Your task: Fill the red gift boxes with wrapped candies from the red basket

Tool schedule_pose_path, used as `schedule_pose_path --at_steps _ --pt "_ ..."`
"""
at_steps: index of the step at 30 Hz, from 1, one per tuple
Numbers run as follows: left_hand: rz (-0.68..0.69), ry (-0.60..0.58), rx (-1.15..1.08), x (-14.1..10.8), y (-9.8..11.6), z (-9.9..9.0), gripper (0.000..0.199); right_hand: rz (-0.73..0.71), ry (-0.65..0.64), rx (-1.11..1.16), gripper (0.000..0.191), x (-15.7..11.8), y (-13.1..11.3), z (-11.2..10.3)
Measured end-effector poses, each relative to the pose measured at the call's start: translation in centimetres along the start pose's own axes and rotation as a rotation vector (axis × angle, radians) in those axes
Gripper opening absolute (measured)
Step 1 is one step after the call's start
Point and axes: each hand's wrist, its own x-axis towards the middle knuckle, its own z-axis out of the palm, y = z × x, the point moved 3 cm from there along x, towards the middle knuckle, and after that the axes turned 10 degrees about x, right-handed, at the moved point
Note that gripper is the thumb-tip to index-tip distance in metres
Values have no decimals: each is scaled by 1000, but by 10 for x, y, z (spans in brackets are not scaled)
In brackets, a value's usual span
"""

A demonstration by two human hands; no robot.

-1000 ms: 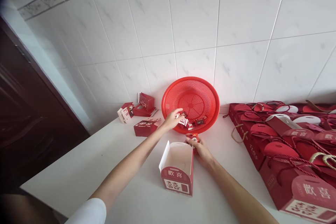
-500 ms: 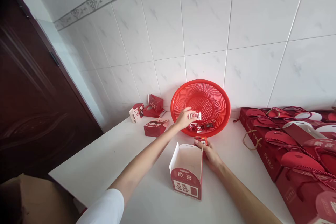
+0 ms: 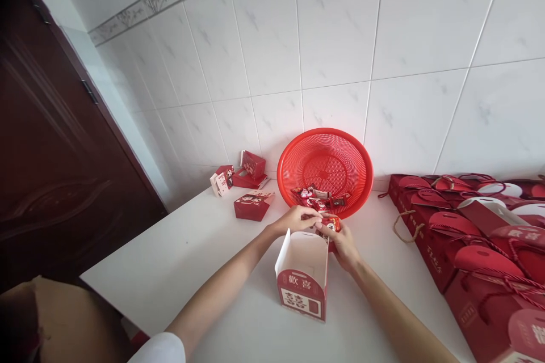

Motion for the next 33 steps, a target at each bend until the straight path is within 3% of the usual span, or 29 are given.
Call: schedule_pose_path --at_steps 4,10,15,19,22,33 --pt "-32 5 -214 0 -1 7 43 -72 -5 -10 60 1 -8 4" --pt "-22 98 -157 3 3 12 53 -126 38 -91 59 -1 -19 6" --pt "9 186 -250 7 4 13 37 -39 19 -43 48 -1 -27 10" --pt "6 281 -284 9 1 2 35 110 -45 53 24 3 -32 13" --pt "-16 342 -285 9 -2 -7 33 145 -100 81 17 4 -35 14" --pt "-17 210 -431 9 0 -6 29 46 -44 -66 21 8 -36 4"
